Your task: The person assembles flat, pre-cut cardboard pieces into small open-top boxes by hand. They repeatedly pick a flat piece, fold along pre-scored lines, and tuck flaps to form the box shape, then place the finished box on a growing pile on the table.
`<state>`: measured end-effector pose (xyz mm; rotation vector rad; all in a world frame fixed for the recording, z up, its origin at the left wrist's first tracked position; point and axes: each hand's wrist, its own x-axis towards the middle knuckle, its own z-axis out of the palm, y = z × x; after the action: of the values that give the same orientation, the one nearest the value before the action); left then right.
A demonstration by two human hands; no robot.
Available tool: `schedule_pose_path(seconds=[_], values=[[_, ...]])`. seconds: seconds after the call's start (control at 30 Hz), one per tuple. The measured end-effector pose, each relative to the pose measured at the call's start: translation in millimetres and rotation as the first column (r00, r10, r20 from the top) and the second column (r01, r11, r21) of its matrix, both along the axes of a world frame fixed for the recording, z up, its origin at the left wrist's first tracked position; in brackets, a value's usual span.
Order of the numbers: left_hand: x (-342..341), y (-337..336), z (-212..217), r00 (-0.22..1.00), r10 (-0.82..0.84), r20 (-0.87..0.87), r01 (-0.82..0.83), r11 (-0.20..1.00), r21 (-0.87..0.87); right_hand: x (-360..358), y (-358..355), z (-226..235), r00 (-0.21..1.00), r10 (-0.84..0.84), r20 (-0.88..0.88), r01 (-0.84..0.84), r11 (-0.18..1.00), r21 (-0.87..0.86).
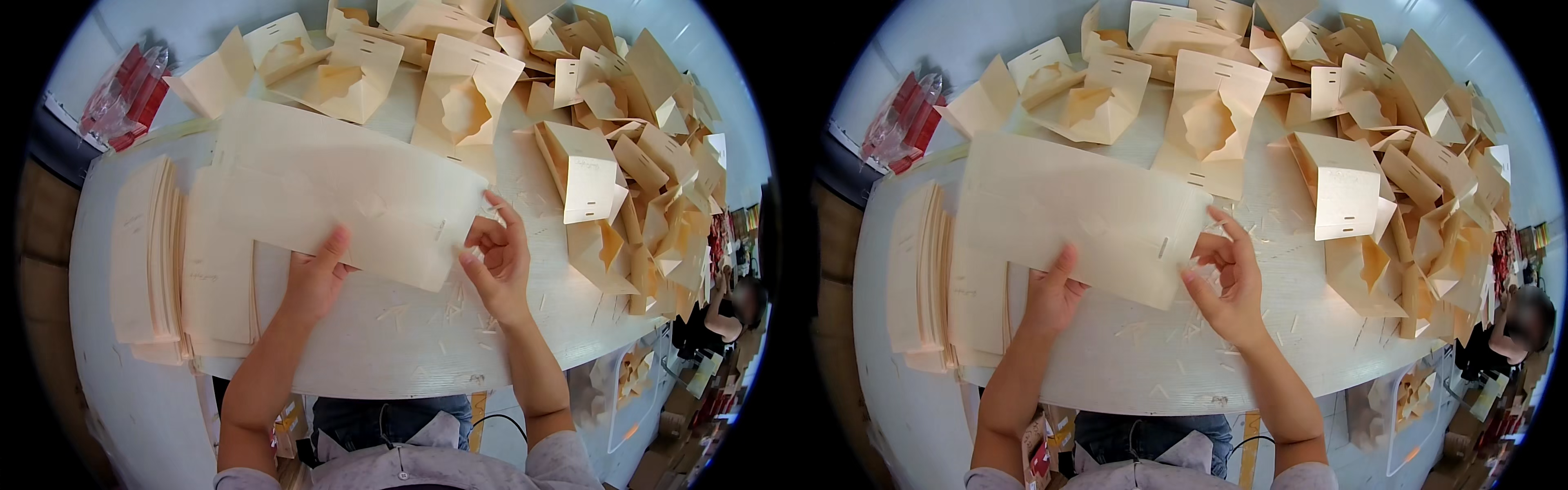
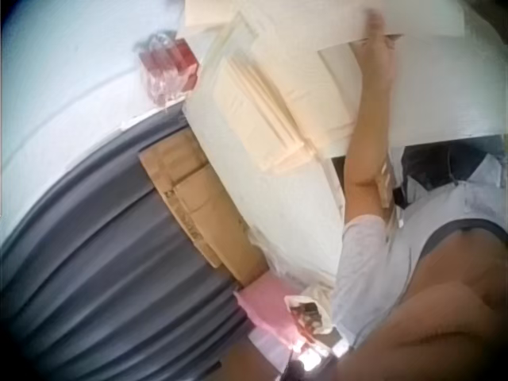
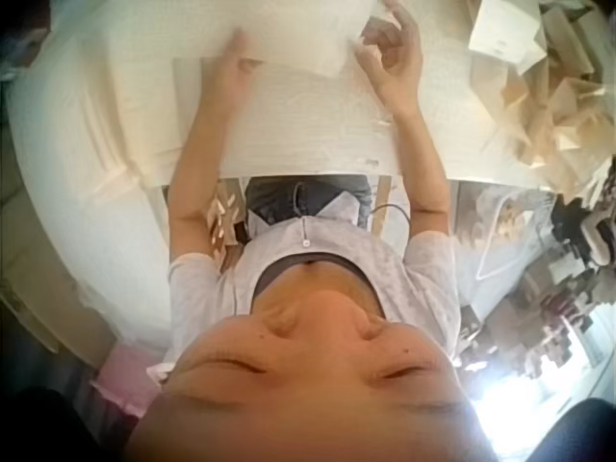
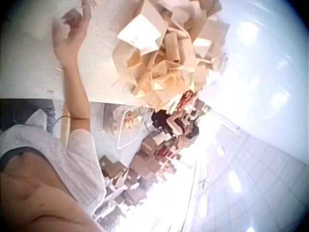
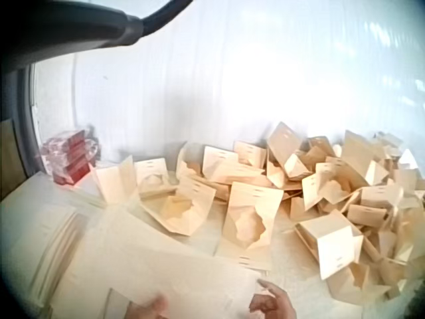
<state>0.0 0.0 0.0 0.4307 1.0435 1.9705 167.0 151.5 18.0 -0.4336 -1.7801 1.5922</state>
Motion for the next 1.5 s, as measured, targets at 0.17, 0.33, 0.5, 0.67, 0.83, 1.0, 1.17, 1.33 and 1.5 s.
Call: schedule_pose_path(seconds=[0.17, 0.33, 0.5, 0.67, 0.83, 1.0, 1.17, 1.33, 1.5], values=[[6, 1, 0, 0.999, 0.005, -0.032, -0.006, 1.000, -0.020, -2, -9, 3, 0.999, -0.045, 0.021, 0.047, 0.993, -0.105], [13, 4, -1, 0.999, -0.040, -0.027, 0.039, 0.999, -0.023, 3, -4, 0, 0.992, -0.101, 0.078, 0.103, 0.994, -0.023], [14, 5, -4, 0.998, -0.049, -0.035, 0.048, 0.999, -0.020, -3, -10, 2, 0.987, -0.159, 0.012, 0.159, 0.981, -0.115], [10, 4, -7, 1.000, -0.017, -0.023, 0.016, 0.999, -0.041, -3, -8, 3, 0.995, -0.094, -0.010, 0.089, 0.964, -0.251], [8, 5, -3, 0.999, 0.032, 0.036, -0.030, 0.998, -0.053, 2, -12, 0, 0.999, -0.034, 0.038, 0.030, 0.996, 0.083], [5, 3, -4, 0.995, 0.064, 0.071, -0.060, 0.996, -0.063, 2, -11, 1, 0.990, -0.080, 0.114, 0.065, 0.990, 0.123], [11, 2, -11, 0.997, -0.047, -0.058, 0.038, 0.987, -0.157, -5, -3, 10, 0.952, -0.301, 0.061, 0.186, 0.722, 0.667], [20, -3, -4, 0.910, -0.193, -0.366, 0.125, 0.971, -0.201, -2, -8, 12, 0.905, -0.346, 0.249, -0.018, 0.552, 0.834], [27, -10, -1, 0.835, -0.310, -0.455, 0.247, 0.949, -0.194, -2, -18, 13, 0.930, -0.325, 0.171, 0.054, 0.582, 0.811]])
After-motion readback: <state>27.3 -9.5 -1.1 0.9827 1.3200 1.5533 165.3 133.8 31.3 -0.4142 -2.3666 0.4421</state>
